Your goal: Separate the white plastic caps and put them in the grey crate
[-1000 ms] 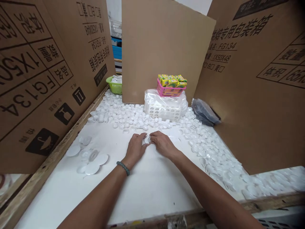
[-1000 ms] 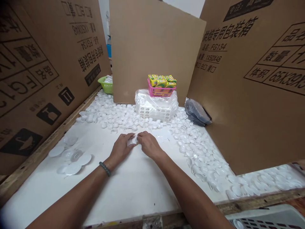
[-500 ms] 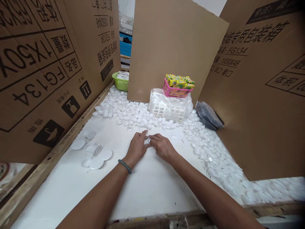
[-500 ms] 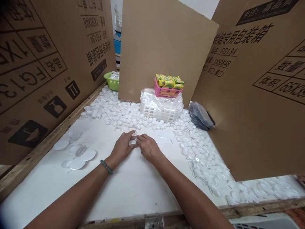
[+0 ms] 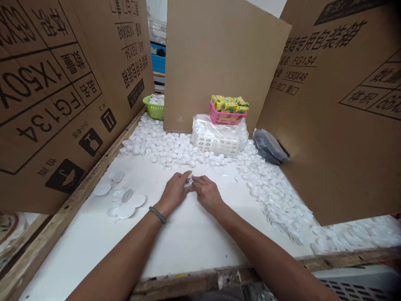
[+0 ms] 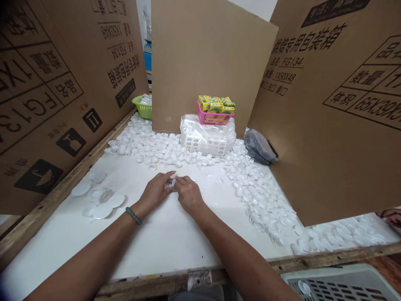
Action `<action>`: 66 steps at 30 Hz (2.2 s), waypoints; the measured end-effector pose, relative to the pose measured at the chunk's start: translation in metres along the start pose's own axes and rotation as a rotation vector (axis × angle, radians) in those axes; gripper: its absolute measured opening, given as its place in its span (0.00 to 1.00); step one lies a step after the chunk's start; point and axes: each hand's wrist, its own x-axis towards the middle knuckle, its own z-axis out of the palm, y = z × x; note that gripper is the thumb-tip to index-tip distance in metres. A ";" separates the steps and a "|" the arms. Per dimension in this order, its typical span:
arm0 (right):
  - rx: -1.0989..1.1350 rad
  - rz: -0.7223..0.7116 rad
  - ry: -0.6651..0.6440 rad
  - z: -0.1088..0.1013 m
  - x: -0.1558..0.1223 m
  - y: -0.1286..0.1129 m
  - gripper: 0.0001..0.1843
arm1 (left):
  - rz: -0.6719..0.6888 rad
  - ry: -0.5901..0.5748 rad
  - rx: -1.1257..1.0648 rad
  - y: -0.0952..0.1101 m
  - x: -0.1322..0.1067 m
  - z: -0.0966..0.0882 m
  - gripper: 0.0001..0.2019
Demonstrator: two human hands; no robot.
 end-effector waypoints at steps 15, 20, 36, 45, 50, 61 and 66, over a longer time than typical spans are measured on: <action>0.418 0.412 -0.012 -0.014 -0.002 -0.001 0.14 | -0.116 -0.076 -0.436 0.006 0.003 -0.019 0.23; 0.405 0.314 -0.069 -0.021 -0.003 0.001 0.17 | -0.283 -0.085 -0.562 0.006 0.004 -0.020 0.18; 0.213 0.180 -0.220 -0.015 0.006 0.009 0.12 | -0.600 -0.135 -0.788 -0.002 0.016 -0.013 0.19; 0.397 0.268 -0.107 -0.013 -0.002 -0.003 0.21 | -0.574 -0.162 -0.788 0.004 0.008 -0.018 0.18; 0.363 0.309 -0.144 -0.023 0.002 -0.011 0.23 | -0.554 -0.178 -0.801 0.007 0.005 -0.022 0.20; 0.345 0.313 -0.187 -0.022 0.002 -0.015 0.20 | -0.534 -0.281 -0.649 0.002 0.009 -0.019 0.21; 0.298 0.366 -0.130 -0.017 -0.003 -0.018 0.24 | -0.488 -0.316 -0.698 0.000 0.006 -0.022 0.20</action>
